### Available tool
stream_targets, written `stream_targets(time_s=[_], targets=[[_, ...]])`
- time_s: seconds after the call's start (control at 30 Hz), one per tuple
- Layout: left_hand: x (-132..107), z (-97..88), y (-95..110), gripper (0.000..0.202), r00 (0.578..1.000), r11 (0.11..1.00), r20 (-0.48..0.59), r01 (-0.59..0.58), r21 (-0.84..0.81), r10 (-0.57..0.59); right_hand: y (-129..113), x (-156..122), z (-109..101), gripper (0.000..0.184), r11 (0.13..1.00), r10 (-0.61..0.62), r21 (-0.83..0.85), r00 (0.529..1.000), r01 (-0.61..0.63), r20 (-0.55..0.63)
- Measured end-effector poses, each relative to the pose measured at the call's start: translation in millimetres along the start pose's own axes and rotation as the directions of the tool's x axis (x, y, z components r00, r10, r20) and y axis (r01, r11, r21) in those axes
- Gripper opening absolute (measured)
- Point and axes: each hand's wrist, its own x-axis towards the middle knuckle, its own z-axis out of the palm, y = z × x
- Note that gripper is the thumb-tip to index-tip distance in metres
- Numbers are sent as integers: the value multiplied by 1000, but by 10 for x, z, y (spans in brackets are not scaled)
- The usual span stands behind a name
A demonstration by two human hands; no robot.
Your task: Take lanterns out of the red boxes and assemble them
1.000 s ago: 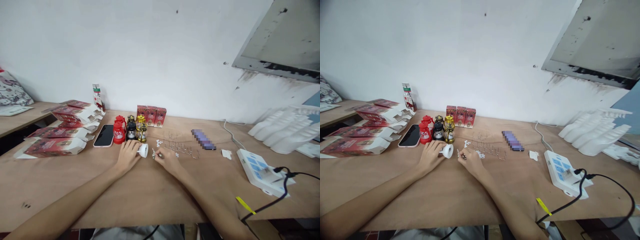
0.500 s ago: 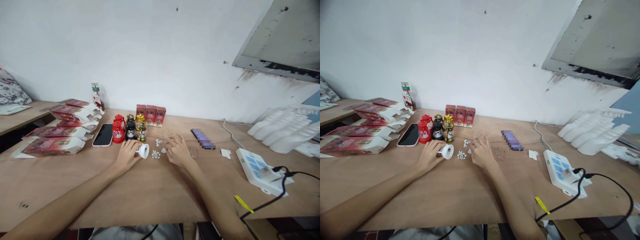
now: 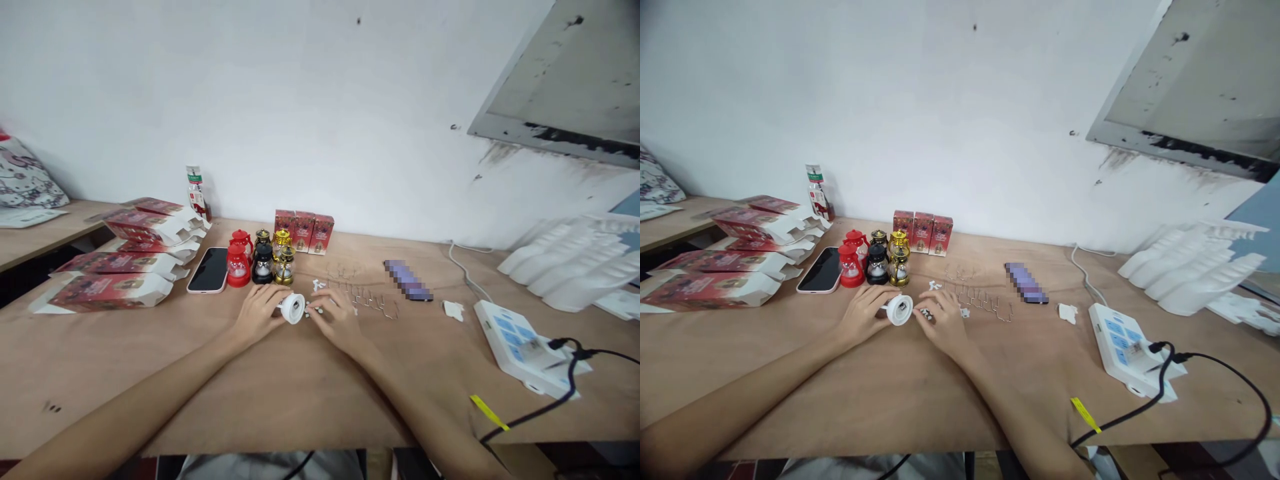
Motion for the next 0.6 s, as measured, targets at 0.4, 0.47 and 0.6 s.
stream_targets(time_s=[0.4, 0.47, 0.6], targets=[[-3, 1, 55, 26, 998, 993, -25, -61, 101, 64, -195, -88, 203, 10, 912, 201, 366, 979, -184, -9], [-5, 3, 58, 23, 998, 993, -23, -50, 111, 53, -195, -98, 223, 10, 895, 230, 393, 973, -212, 2], [1, 3, 62, 19, 999, 993, 16, -49, 105, 48, -195, -103, 233, 10, 884, 248, 405, 969, -235, 21]])
